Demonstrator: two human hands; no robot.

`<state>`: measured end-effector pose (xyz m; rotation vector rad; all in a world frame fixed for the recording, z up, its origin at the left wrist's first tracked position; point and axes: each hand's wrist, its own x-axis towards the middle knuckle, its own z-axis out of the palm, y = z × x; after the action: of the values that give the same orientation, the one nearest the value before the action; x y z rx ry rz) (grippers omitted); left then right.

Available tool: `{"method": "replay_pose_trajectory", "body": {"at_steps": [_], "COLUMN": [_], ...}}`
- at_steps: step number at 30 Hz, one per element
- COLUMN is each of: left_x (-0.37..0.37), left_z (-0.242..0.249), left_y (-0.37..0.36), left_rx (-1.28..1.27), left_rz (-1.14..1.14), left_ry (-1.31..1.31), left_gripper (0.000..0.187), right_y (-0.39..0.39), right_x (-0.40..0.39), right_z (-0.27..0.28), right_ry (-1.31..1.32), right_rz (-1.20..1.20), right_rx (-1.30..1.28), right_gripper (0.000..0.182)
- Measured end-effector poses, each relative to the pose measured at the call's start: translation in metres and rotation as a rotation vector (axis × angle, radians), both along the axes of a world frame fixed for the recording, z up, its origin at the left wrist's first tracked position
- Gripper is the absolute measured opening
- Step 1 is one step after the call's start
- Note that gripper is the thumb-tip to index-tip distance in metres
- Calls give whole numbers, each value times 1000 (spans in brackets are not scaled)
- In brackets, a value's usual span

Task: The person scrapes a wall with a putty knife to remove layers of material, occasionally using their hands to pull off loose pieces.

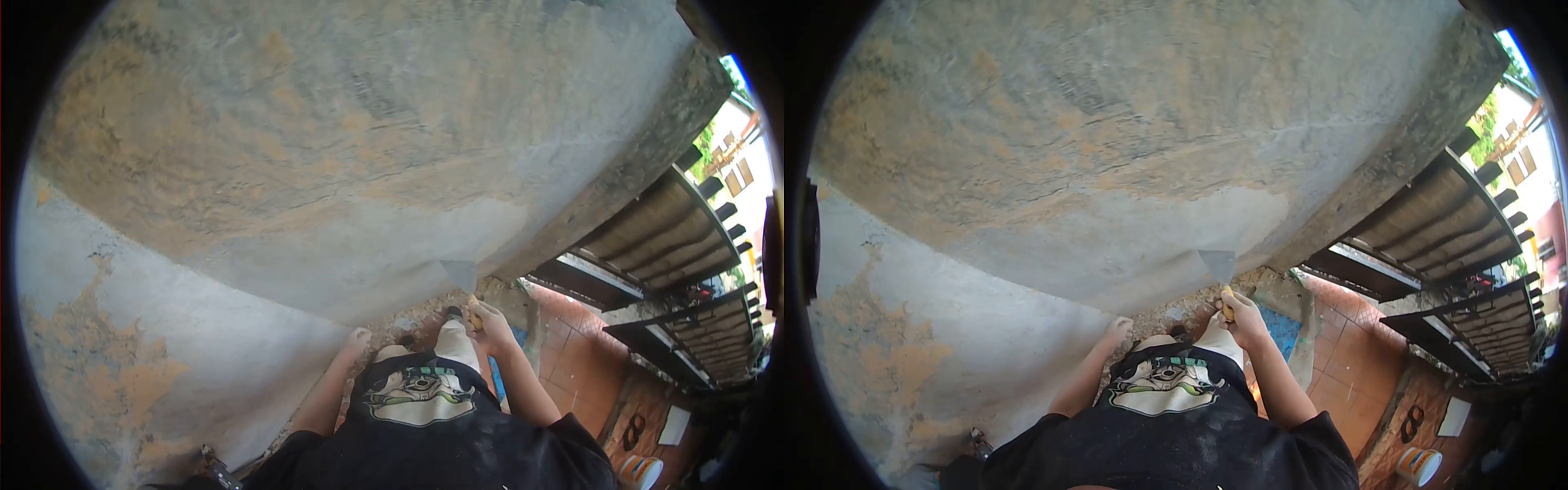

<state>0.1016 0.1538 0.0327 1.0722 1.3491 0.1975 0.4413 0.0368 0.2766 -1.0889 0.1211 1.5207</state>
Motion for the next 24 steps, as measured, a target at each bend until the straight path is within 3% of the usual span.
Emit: {"method": "replay_pose_trajectory", "body": {"at_steps": [3, 6, 8, 11, 13, 16, 20, 22, 24], "left_x": [67, 141, 181, 223, 238, 254, 270, 280, 290], "left_z": [84, 173, 226, 265, 298, 306, 309, 327, 331], "left_y": [23, 32, 24, 6, -5, -13, -12, -11, -8], "left_rx": [22, -17, 3, -168, -166, -151, -127, -210, -275], "left_rz": [-293, -514, -547, -431, -449, -483, -612, -546, -452], "left_ry": [-126, -447, -844, -1043, -981, -933, -910, -1000, -1105], "left_gripper": [35, 50, 57, 51, 47, 39, 34, 35, 37], "right_y": [-25, -47, -59, -72, -81, -90, -96, -92, -89], "right_x": [-8, -17, -21, -25, -28, -25, -15, -1, 21], "right_z": [45, 68, 65, 57, 55, 59, 53, 63, 74], "right_ry": [-449, -441, -432, -535, -502, -454, -473, -570, -558], "right_rz": [149, 22, -23, 40, 12, 0, 0, -53, 4], "right_rx": [220, 291, 319, 345, 294, 225, 361, 481, 539], "right_gripper": [30, 33, 37, 38, 39, 37, 44, 40, 50]}}
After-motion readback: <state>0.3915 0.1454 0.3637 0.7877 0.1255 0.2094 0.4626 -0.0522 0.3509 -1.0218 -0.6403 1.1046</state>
